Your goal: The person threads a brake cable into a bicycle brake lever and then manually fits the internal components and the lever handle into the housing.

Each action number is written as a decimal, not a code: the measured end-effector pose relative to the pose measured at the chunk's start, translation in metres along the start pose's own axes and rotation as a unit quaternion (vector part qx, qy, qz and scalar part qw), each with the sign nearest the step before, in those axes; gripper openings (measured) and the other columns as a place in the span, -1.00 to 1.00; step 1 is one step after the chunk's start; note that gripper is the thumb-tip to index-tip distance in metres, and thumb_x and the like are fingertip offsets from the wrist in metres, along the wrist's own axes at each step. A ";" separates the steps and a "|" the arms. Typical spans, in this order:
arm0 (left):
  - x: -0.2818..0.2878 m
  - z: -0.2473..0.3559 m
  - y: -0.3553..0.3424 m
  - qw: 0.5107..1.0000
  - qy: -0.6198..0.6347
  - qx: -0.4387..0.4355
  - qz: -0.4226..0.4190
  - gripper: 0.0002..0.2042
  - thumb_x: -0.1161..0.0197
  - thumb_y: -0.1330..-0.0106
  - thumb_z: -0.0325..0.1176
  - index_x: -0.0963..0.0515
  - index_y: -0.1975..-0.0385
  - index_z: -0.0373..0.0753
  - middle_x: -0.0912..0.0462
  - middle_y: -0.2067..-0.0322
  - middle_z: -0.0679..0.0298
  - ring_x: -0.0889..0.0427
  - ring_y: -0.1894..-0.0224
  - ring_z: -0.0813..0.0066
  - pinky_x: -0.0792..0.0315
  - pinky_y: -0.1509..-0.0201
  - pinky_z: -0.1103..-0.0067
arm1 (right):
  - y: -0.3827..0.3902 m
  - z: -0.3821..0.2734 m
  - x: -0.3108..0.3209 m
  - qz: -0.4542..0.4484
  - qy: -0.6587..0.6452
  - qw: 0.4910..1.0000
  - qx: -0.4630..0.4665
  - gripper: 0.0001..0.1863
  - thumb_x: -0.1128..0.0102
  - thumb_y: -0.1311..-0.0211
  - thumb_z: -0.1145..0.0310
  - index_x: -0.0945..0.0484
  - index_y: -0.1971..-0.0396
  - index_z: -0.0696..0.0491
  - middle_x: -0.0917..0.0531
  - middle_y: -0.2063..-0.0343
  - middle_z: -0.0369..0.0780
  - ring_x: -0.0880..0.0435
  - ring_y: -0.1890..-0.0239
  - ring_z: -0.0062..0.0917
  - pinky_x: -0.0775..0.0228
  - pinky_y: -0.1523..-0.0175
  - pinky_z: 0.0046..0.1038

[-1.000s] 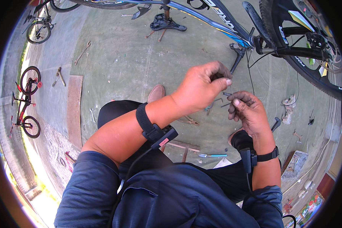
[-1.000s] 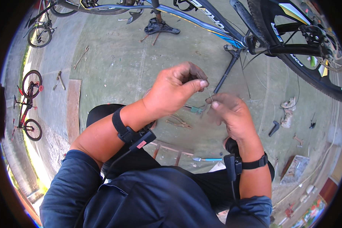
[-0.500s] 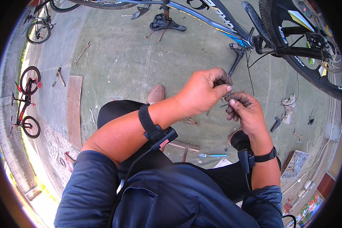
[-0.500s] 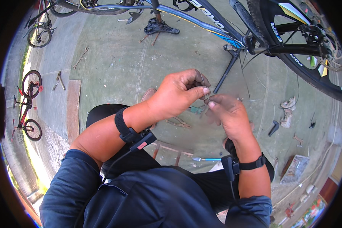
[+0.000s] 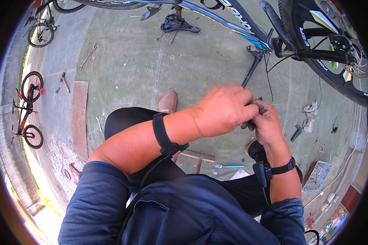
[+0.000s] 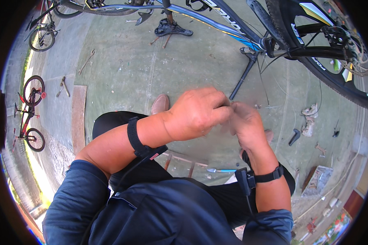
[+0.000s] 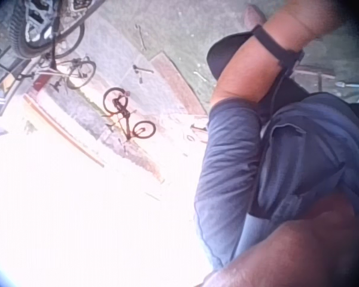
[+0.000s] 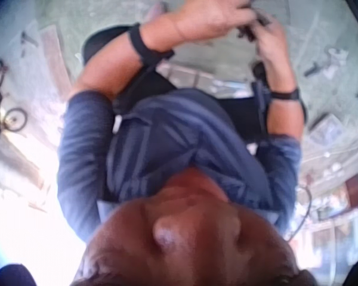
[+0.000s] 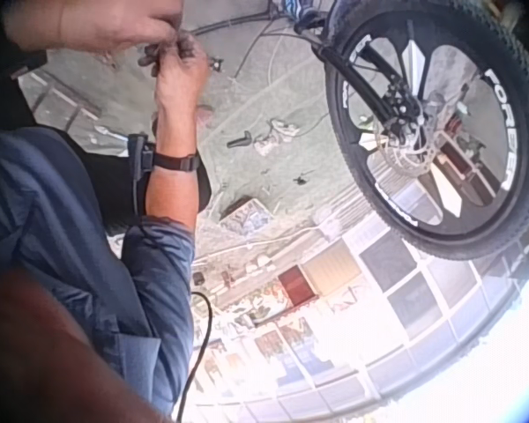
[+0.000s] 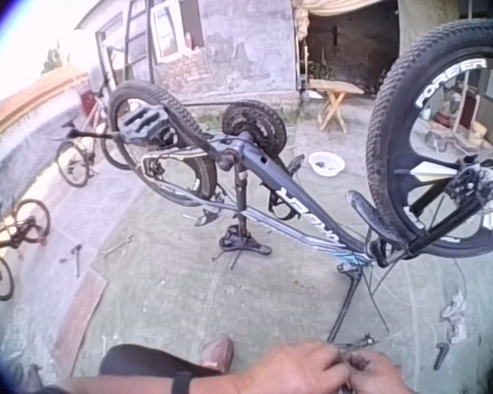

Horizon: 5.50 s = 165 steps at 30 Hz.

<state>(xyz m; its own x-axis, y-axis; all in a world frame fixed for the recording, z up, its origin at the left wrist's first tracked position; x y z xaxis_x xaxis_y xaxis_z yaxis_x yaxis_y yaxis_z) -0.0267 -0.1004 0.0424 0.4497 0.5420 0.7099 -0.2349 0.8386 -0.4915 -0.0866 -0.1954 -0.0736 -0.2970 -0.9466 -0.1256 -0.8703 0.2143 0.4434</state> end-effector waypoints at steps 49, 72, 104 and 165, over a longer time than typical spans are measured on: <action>0.031 -0.128 0.041 0.736 0.448 0.456 0.222 -0.81 -0.24 -0.37 -0.35 -0.47 0.17 -0.32 -0.66 0.27 0.20 -0.63 0.29 0.53 -0.44 0.30 0.66 | 0.008 -0.044 0.043 0.045 0.194 0.978 0.067 -0.82 -0.14 -0.32 0.52 -0.59 0.13 0.24 -0.66 0.36 -0.25 -0.59 0.34 -0.63 -0.49 0.16 -0.55; 0.032 -0.144 0.052 0.703 0.421 0.509 0.263 -0.73 -0.16 -0.41 -0.29 -0.42 0.03 -0.30 -0.62 0.14 0.17 -0.62 0.15 0.45 -0.43 0.22 0.58 | 0.019 -0.047 0.080 0.057 0.479 0.871 0.088 -0.84 -0.23 -0.11 0.55 -0.64 0.28 0.18 -0.65 0.32 -0.13 -0.65 0.25 -0.34 -0.46 0.12 -0.41; 0.028 -0.135 0.050 0.708 0.426 0.506 0.247 -0.77 -0.14 -0.43 -0.28 -0.44 0.07 -0.29 -0.64 0.19 0.20 -0.63 0.20 0.48 -0.44 0.25 0.61 | 0.015 -0.033 0.045 -0.013 0.548 0.824 0.139 -0.87 -0.20 0.06 0.53 -0.63 0.43 0.11 -0.60 0.44 -0.10 -0.59 0.30 -0.13 -0.44 0.16 -0.25; 0.023 -0.132 0.045 0.701 0.455 0.497 0.233 -0.79 -0.07 -0.44 -0.30 -0.44 0.10 -0.31 -0.62 0.19 0.19 -0.62 0.23 0.51 -0.44 0.29 0.60 | 0.015 -0.026 0.027 -0.070 0.561 0.813 0.142 -0.87 -0.21 0.18 0.54 -0.64 0.51 0.11 -0.60 0.50 -0.13 -0.58 0.31 -0.19 -0.44 0.16 -0.27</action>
<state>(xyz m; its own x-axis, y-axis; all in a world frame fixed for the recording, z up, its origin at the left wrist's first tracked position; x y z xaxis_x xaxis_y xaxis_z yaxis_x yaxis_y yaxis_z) 0.0869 -0.0572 -0.0301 0.3822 0.8899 -0.2488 -0.8205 0.4507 0.3515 -0.0971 -0.2237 -0.0467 0.2188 -0.5564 0.8016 -0.9676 -0.0176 0.2519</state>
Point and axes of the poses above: each hand's wrist, its own y-axis away from the middle knuckle, its own x-axis out of the back of the hand, z = x × y, the point moved 10 cm from there along -y, towards the middle knuckle
